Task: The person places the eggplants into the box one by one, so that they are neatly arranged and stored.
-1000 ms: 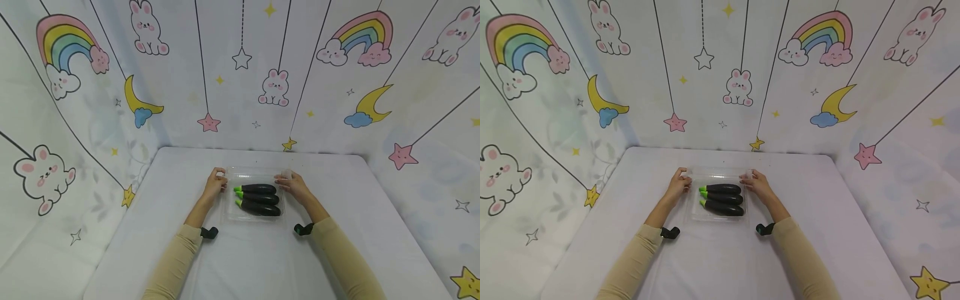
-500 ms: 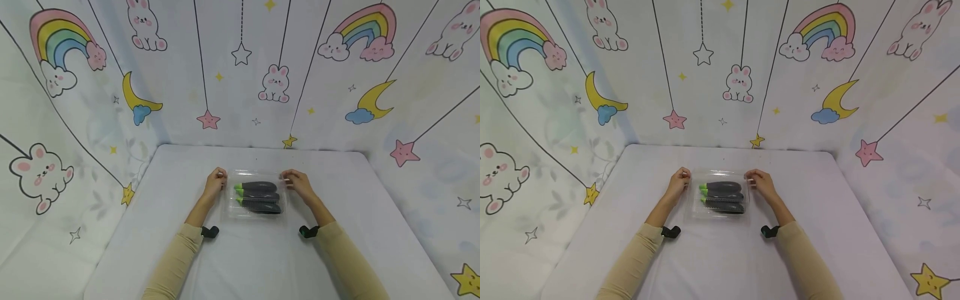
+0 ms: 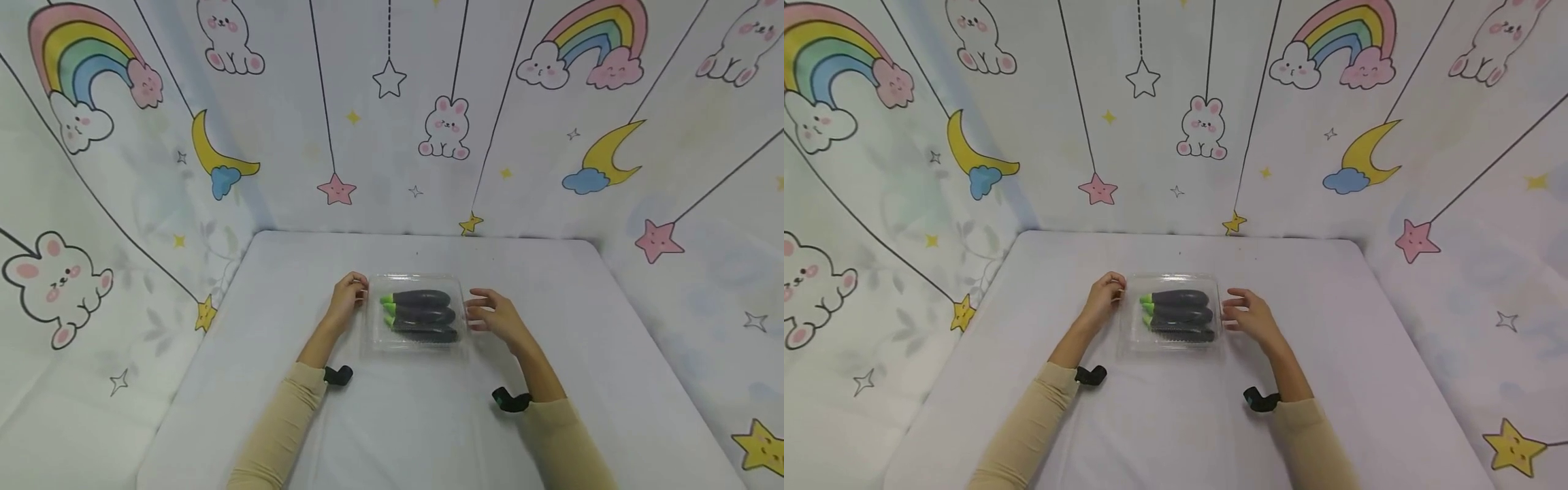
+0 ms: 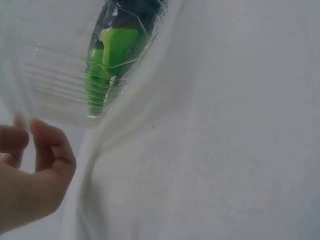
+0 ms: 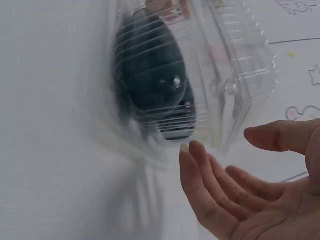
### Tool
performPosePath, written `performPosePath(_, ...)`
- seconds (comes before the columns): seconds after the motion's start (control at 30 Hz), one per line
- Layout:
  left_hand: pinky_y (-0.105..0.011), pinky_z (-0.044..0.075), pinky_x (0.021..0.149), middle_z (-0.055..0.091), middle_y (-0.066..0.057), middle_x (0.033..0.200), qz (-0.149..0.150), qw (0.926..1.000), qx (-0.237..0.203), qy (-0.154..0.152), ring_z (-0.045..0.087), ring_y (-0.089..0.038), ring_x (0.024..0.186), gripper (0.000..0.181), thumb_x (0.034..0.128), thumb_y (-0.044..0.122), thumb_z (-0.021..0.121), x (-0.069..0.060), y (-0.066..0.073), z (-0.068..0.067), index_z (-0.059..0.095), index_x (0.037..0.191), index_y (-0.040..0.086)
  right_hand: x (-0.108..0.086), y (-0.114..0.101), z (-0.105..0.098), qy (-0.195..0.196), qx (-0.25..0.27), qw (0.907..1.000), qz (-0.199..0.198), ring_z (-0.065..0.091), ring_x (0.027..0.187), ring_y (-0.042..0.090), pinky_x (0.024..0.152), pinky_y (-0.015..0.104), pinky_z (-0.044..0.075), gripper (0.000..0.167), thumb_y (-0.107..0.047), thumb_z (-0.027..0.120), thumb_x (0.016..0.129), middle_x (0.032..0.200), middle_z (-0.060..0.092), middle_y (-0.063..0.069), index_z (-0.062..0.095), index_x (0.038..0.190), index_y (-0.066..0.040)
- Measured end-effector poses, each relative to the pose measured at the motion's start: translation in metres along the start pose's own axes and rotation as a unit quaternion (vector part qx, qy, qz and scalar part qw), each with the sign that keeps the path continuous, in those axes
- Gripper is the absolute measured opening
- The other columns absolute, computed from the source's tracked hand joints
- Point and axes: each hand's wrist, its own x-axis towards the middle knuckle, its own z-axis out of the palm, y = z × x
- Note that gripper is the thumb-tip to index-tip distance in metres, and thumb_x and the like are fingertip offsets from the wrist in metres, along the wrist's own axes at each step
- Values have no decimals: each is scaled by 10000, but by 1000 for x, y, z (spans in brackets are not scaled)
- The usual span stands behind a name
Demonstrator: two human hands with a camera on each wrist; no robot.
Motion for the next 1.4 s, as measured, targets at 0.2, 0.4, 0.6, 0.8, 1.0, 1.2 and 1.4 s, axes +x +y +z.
performPosePath(0.2,-311,503,746,586,-75,1024,123,9988,482,-33,578,-181,856,154,1016,117,534,-10,5,-3,594,1150,70,-29,0,6,-90,283,9993,210,715,1060,321,835,418,625,528,-143,656,1037,1326,609,319,478,1493,52)
performPosePath(0.4,-307,511,707,548,-113,1067,193,9938,1089,86,586,-209,857,362,991,117,608,-28,6,-4,512,1336,64,-47,3,13,-54,511,9980,362,732,984,301,803,429,631,539,-192,705,1015,1250,660,281,520,1465,38)
performPosePath(0.6,-308,523,726,565,-138,1112,-10,9890,1478,-61,604,-231,892,384,1022,161,601,-55,4,-6,505,1367,22,-54,6,17,-33,584,9969,519,755,915,299,766,431,636,521,-171,705,1007,1180,700,281,537,1442,59)
performPosePath(0.8,-311,503,694,623,-134,1069,-173,9878,1497,-385,588,-214,834,340,1063,255,563,-86,-4,-11,552,1316,28,-58,8,19,-114,625,9966,516,754,921,307,787,426,634,439,-145,681,1011,1082,737,229,588,1348,120)
performPosePath(1.0,-286,469,620,645,-146,978,-306,9876,1296,-829,549,-180,714,311,1077,296,566,-110,-8,-17,603,1202,13,-63,11,20,-8,863,9942,645,763,887,309,804,416,631,450,-174,710,1001,1008,745,207,604,1275,168)
performPosePath(1.2,-276,456,619,661,-128,950,-347,9849,1218,-1183,505,-157,683,274,1074,246,570,-121,-3,-17,561,1181,-6,-65,14,22,100,1418,9874,701,767,865,280,806,418,629,464,-155,741,982,989,749,219,595,1227,212)
performPosePath(1.4,-284,472,667,682,-146,969,-417,9880,911,-1173,521,-154,719,250,1067,209,588,-124,-6,-17,528,1169,-10,-62,21,25,66,1820,9810,669,768,870,249,823,425,624,427,-99,740,972,981,760,197,600,1208,229)
